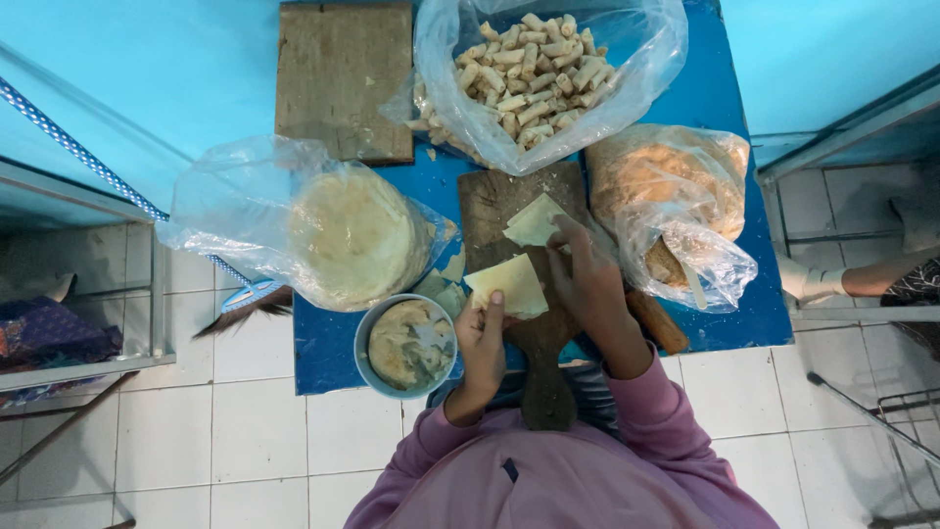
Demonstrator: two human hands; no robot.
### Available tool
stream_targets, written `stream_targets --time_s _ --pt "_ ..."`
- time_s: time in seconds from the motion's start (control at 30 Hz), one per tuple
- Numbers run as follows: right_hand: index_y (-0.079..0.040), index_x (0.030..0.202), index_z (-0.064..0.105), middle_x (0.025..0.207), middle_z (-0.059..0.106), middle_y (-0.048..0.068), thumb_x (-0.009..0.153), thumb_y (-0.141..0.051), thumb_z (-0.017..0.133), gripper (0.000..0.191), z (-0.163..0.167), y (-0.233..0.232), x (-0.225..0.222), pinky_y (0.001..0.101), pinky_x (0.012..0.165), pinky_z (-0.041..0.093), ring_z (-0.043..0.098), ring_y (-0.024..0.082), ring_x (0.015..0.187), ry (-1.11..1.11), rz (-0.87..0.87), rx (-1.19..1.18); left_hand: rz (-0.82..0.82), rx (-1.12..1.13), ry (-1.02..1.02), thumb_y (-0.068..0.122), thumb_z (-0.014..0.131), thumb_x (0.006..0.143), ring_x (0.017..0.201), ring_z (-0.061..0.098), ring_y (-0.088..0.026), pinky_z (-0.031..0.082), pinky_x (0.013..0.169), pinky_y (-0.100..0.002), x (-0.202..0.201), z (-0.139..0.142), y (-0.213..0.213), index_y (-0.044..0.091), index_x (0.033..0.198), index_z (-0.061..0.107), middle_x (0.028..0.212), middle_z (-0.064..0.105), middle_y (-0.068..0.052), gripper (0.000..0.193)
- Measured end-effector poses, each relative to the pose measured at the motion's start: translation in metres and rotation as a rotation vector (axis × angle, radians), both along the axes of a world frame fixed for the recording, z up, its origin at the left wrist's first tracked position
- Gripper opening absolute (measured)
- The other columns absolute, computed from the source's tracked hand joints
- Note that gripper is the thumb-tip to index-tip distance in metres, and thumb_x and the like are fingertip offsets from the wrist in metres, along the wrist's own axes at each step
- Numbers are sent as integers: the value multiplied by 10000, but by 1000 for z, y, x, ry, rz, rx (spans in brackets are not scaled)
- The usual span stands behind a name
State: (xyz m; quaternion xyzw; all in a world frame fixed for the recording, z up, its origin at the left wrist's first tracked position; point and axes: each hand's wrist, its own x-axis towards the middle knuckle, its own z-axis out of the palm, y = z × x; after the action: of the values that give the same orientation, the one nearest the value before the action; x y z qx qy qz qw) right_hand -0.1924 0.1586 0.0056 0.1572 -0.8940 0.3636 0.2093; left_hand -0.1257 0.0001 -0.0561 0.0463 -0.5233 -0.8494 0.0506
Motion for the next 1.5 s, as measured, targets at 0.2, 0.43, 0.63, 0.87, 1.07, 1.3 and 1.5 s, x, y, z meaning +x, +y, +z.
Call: stream_targets --time_s 0.2,0.43,0.63,0.87,1.07,1.3,1.5 --pt "-55 1298 554 1066 713 153 900 49 715 442 7 -1 6 404 829 568 713 345 986 -24 12 -23 -11 70 -19 215 521 1098 998 711 -175 597 866 -327 -1 -2 0 -73 1300 604 1156 714 -131 362" --pt "-26 1174 589 1103 697 176 821 -15 823 424 36 -2 33 397 855 572 706 326 1033 87 225 -158 -134 223 61 278 403 1126 1170 669 -213 534 1027 -380 0 8 -3 -79 1387 527 1282 659 -137 459" --pt "-36 1169 613 1071 708 122 848 -10 816 381 37 -12 34 372 821 582 733 321 972 80 286 -158 -158 78 -20 223 449 1115 1092 669 -157 539 950 -316 4 6 1 -54 1401 538 1225 672 -109 408" --pt "-29 1134 634 1135 705 125 882 39 784 300 18 -4 29 332 868 610 741 188 1003 -163 136 -473 -114 -15 -46 179 476 1130 998 706 -167 600 895 -328 0 -3 1 -73 1358 571 1134 696 -127 353" --pt "-47 1244 595 1068 725 57 965 30 736 322 25 22 -12 288 874 625 733 113 981 -63 -132 -641 -56 124 -42 172 459 1095 1027 709 -186 600 876 -351 1 0 2 -48 1422 524 1227 683 -130 399" --pt "-53 1199 682 948 732 120 893 -1 756 319 19 7 -11 427 777 553 694 321 912 148 -15 133 -53 165 6 168 456 1126 1026 715 -205 598 901 -365 3 -3 1 -71 1427 519 1221 690 -151 390" --pt "-46 1228 673 962 724 131 883 -2 761 358 9 0 11 422 827 548 690 324 949 102 10 96 -59 184 -11 160 460 1112 1010 705 -190 595 896 -361 2 -5 0 -42 1445 519 1217 688 -140 394"
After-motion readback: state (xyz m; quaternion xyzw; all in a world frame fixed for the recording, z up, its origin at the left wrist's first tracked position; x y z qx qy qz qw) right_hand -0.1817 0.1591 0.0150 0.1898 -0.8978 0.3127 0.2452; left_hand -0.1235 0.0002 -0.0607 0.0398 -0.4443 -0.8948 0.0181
